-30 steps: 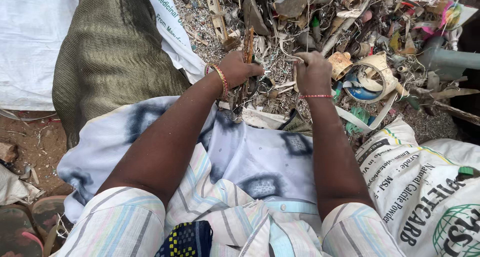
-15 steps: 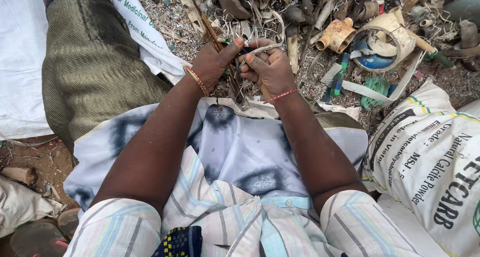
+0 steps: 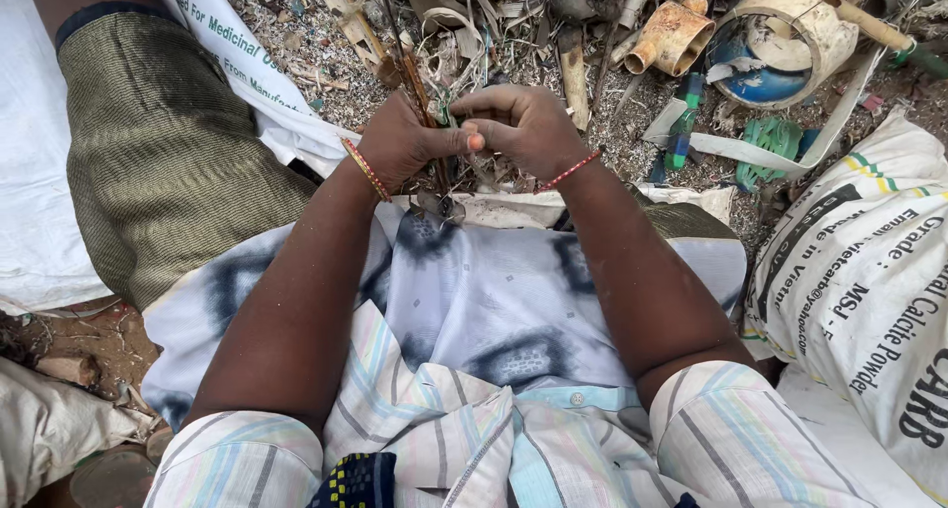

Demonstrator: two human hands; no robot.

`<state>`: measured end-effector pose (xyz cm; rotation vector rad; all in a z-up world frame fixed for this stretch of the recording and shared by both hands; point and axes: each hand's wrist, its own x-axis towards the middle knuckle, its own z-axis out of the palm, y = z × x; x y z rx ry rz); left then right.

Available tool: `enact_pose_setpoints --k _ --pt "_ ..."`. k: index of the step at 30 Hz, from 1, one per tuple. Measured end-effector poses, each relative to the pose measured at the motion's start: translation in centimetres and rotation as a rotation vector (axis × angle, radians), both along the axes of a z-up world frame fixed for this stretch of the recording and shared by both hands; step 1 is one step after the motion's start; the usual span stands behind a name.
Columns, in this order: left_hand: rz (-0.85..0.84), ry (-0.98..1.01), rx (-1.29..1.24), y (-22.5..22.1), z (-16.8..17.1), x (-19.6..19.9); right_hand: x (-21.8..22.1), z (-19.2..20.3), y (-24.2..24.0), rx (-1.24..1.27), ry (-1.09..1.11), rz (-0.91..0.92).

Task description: The person sorts through a pile of scrap material, picking out pieces of plastic pipe, PVC fittings, and other debris and placing them into a white sack.

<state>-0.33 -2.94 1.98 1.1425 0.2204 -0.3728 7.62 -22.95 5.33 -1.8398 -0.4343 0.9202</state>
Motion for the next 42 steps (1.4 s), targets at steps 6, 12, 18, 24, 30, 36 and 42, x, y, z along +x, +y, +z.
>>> enact_pose_setpoints --k 6,12,18,24,30,36,42 --pt "-0.014 -0.102 0.259 -0.5 -1.2 0.0 2.0 1.5 -2.6 0.058 0.377 0.102" --pt "-0.245 -0.139 0.501 -1.3 -1.6 -0.4 2.8 0.4 -1.4 0.367 0.316 -0.466" --pt "-0.326 -0.172 0.464 -2.4 -1.8 -0.7 2.6 1.6 -1.4 0.672 0.615 -0.392" --pt "-0.148 -0.111 0.746 -0.4 -1.8 0.3 6.4 3.4 -8.9 0.674 0.370 -0.693" --pt "0.403 -0.211 0.737 1.6 -4.1 0.1 10.1 2.6 -19.2 0.917 0.340 -0.798" --pt "0.907 -0.021 0.365 4.1 -6.8 0.6 14.5 -0.8 -34.5 1.161 0.137 -1.142" --pt "1.003 -0.095 0.085 4.1 -6.7 1.0 14.6 -0.4 -32.7 1.047 -0.224 -1.424"
